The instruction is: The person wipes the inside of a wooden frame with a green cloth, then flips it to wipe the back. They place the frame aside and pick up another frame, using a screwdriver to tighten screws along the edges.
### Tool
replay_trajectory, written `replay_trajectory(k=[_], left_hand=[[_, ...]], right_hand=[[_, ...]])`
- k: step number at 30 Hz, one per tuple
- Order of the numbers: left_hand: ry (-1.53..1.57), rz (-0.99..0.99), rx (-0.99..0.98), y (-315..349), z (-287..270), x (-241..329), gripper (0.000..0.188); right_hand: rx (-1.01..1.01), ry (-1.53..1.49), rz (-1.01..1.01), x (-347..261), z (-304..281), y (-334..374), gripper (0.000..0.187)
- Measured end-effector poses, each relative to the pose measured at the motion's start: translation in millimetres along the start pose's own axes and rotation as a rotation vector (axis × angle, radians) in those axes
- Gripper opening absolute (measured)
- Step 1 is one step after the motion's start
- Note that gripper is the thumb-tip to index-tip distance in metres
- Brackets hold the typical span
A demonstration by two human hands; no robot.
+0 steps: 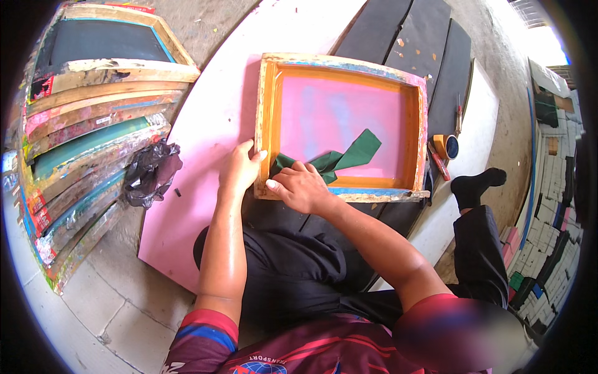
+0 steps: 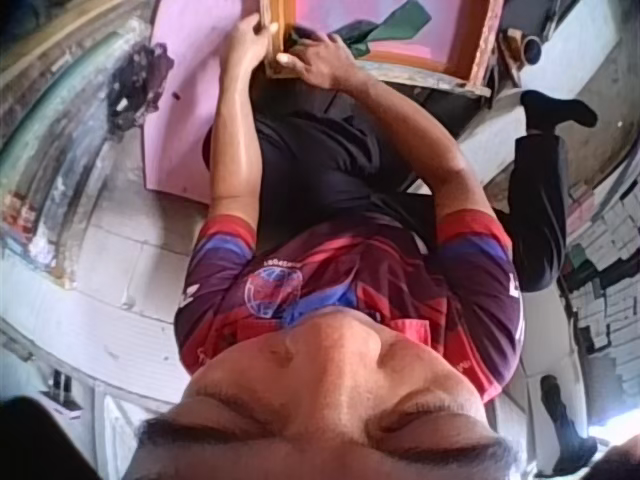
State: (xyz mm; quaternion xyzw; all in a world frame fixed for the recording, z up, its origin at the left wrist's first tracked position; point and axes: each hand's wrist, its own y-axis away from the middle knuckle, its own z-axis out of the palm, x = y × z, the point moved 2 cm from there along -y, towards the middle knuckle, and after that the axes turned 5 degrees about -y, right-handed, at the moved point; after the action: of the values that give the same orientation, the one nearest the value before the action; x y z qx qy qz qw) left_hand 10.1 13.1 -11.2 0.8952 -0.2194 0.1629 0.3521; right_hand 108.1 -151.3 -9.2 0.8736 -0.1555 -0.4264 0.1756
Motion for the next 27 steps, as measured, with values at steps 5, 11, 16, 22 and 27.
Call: replay_trajectory(k=[5, 11, 16, 22, 27], left_hand=[[-0.011, 0.023, 0.009, 0.2, -1.6, -4.4, 0.064], [0.007, 0.023, 0.015, -6.0, 3.6, -6.6, 0.062], [0.094, 0.017, 0.005, -16.2, 18.0, -28.3, 0.058], [-0.008, 0.052, 0.028, -3.0, 5.5, -6.2, 0.053], [0.0, 0.041, 0.056, -5.7, 5.6, -12.7, 0.054]], right_hand=[[0.107, -0.012, -0.026, 1.4, 14.2, -5.3, 0.063], [0.103, 0.087, -0.028, 0.2, 15.3, -4.1, 0.066], [0.048, -0.017, -0.032, 12.4, -8.8, 3.1, 0.059], [0.196, 0.124, -0.101, 8.7, 15.3, 9.2, 0.053], [0.308, 0.25, -0.148, -5.8, 26.0, 7.0, 0.059]])
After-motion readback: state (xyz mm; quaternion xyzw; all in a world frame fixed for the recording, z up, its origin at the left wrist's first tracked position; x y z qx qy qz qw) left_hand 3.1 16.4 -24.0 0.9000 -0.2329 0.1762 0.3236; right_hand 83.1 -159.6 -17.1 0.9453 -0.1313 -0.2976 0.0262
